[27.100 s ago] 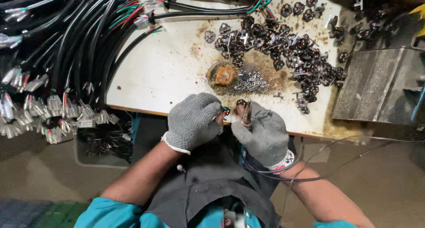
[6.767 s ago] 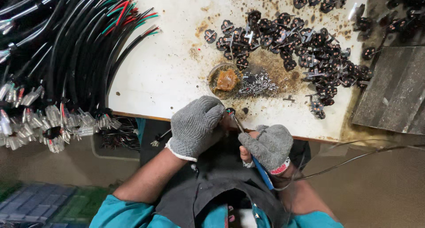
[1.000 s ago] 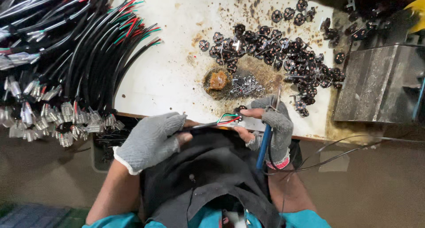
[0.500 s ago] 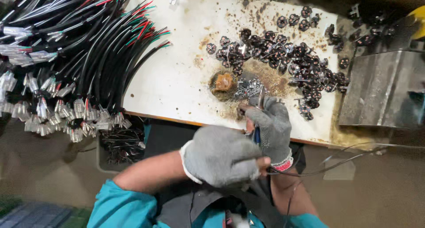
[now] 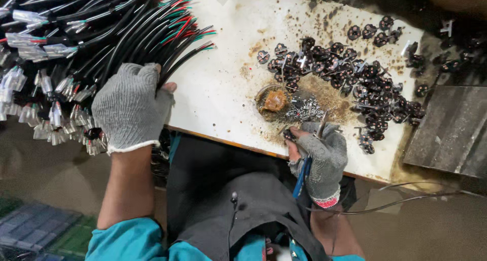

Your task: The person solders wires to electrical connectors at a workbench. They strip insulation from wire ends, dip the exposed strands into a flux container, and use a soldering iron to tin and solder the wire ends, working through connectors one at a time.

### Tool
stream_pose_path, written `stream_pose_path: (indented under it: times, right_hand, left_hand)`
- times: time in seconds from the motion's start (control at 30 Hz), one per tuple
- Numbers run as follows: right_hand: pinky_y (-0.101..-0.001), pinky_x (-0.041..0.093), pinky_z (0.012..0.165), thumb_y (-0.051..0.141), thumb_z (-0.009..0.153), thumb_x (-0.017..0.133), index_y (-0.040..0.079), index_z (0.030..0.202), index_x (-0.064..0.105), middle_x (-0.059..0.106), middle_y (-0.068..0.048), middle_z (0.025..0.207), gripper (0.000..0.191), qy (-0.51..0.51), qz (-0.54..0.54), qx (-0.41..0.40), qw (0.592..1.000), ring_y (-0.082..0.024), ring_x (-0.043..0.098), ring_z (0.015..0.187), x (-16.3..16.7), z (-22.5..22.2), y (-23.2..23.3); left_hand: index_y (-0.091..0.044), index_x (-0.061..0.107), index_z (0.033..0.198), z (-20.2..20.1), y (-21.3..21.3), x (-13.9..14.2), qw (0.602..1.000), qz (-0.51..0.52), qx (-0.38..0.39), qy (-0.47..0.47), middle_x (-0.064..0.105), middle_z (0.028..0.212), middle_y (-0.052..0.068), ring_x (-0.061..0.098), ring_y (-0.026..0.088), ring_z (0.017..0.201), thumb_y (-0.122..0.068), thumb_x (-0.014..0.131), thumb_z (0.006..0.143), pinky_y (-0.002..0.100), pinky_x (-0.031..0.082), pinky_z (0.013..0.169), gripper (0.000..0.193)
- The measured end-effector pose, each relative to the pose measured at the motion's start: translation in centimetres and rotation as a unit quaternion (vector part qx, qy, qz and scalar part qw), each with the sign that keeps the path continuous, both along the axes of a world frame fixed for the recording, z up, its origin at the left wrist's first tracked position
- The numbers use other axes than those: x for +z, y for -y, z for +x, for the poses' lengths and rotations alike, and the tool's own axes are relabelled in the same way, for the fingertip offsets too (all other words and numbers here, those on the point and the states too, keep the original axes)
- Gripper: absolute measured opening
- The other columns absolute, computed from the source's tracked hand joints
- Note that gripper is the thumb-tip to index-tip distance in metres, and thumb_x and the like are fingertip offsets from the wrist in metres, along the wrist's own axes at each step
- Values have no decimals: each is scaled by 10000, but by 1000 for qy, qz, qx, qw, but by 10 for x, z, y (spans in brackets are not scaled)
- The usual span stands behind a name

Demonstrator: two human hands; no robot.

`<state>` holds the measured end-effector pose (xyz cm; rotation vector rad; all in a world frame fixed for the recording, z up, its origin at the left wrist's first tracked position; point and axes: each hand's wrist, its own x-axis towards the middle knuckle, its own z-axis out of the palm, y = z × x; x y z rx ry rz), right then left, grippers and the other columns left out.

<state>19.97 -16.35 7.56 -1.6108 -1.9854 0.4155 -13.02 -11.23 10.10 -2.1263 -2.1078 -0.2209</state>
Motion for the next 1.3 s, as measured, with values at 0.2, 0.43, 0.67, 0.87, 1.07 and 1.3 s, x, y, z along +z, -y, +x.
stream_pose_path:
  times: [0.2,0.43,0.67,0.87,1.07,1.3]
  right_hand:
    - [-447,482,852,141,799,845,111,1049,774,748,-104,1011,262,1,17,4,1000,-347,633,934,-3,0,8]
    - [-411,504,795,174,900,863,70,1071,760,771,-108,1017,225,-68,88,37,993,-298,687,879,-1,-2,20]
    - [-326,536,774,204,952,815,35,1070,753,752,-81,962,215,-351,-150,-40,923,-203,703,842,31,7,74]
    - [-288,541,755,198,950,784,26,1028,759,729,-64,901,190,-393,-212,-18,894,-160,687,814,26,3,89]
    - [-254,546,748,173,962,749,19,982,760,708,-47,852,156,-405,-192,14,894,-125,675,801,17,-26,78]
    - [-289,592,856,125,930,787,28,996,717,739,-75,940,137,-362,-161,-29,917,-155,729,909,37,-17,87]
  left_hand:
    - [-128,711,938,3,-1,8,997,55,-12,50,660,914,69,675,292,891,-220,843,910,411,530,757,163]
    - [-106,692,882,41,59,15,892,-132,-146,407,669,857,69,681,265,721,-144,788,759,354,532,644,161]
    - [-81,666,915,70,97,-24,794,-295,-214,487,658,859,102,673,311,802,-211,790,794,383,534,707,216]
    - [-98,675,973,66,100,-20,798,-360,-229,426,683,922,116,689,343,880,-249,793,769,412,537,739,279]
    - [-63,608,1195,96,106,-25,736,-310,-268,539,696,1104,144,701,359,1027,-302,747,908,407,555,834,399]
    - [-50,621,1041,111,116,-44,691,-306,-222,616,696,977,107,719,270,904,-194,706,973,358,562,796,181]
